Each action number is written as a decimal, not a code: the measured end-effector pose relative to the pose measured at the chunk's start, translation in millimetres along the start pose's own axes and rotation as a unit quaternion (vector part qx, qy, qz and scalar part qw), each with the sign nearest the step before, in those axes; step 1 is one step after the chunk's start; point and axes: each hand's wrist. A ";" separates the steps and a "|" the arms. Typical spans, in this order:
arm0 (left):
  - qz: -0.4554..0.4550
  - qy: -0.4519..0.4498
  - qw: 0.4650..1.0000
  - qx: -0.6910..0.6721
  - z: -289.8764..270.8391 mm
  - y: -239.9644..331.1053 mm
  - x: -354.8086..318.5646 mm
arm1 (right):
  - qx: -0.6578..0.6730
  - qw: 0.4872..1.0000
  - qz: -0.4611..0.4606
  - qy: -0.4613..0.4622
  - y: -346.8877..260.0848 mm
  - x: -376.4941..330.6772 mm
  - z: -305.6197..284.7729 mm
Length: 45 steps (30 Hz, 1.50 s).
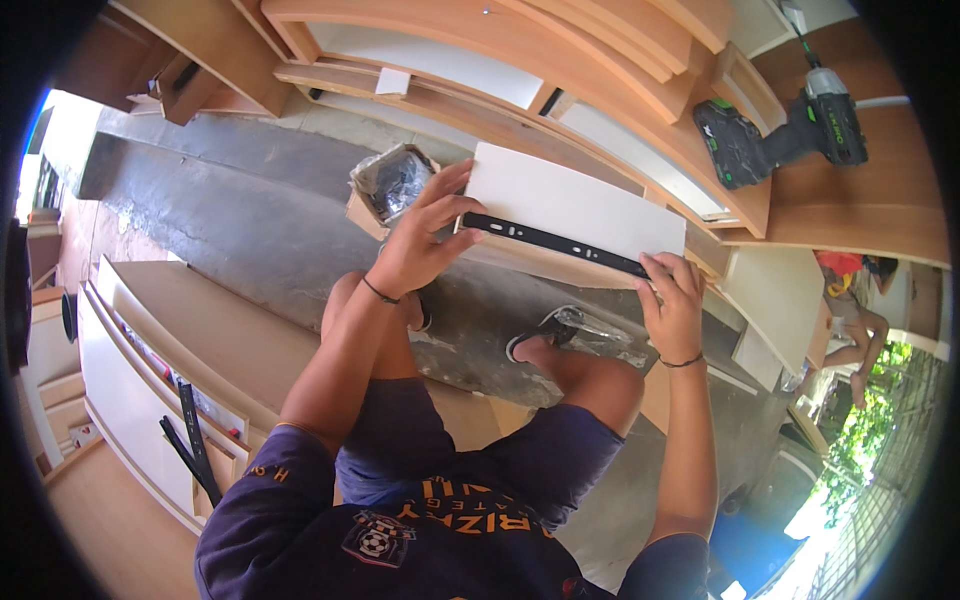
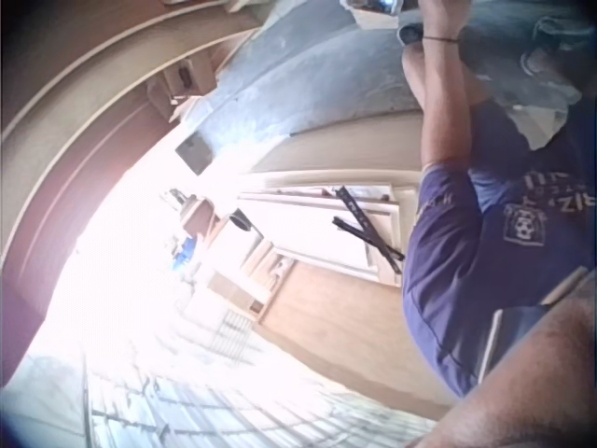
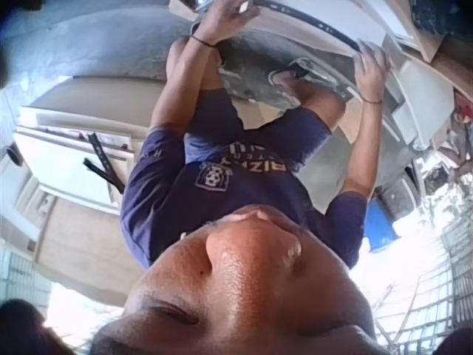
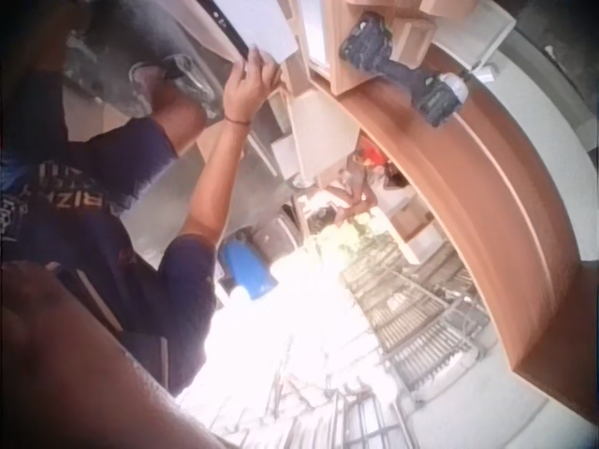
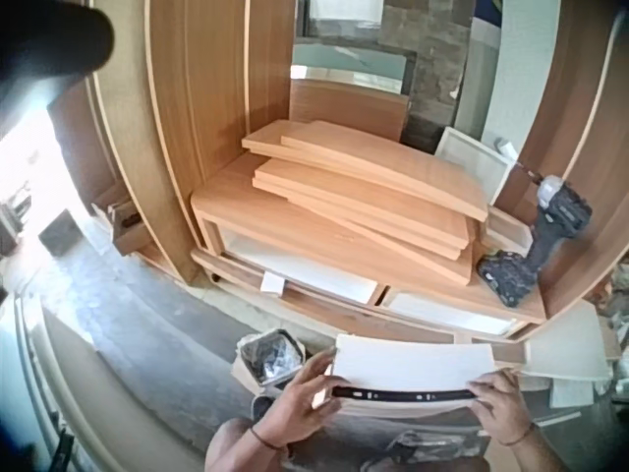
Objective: The person attaches metal drawer slides to wooden drawer components using an impact driver and screws, and then checks the fit of the slides within a cabinet frame.
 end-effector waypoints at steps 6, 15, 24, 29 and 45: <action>-0.007 -0.003 1.000 -0.004 2.0 0.1 0.8 | 0.020 1.000 0.012 0.013 8.8 -6.0 5.2; 0.000 0.005 1.000 0.025 -2.7 4.3 -1.2 | 0.026 0.999 0.027 -0.010 9.4 -2.1 6.6; -0.008 0.004 1.000 -0.011 -4.8 2.9 1.1 | 0.032 0.998 0.049 -0.037 5.1 -2.6 2.9; -0.012 -0.001 1.000 -0.018 -5.0 4.2 2.4 | 0.035 0.997 0.052 -0.042 5.9 -2.0 0.9; 0.004 -0.005 1.000 0.018 -5.8 5.7 2.5 | 0.034 0.997 0.037 -0.060 5.2 2.6 -4.8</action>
Point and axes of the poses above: each hand's wrist, its own x-axis towards the middle knuckle, its own z-axis out of the palm, y = z × x, and after that the axes turned 2 degrees about -x, right-handed
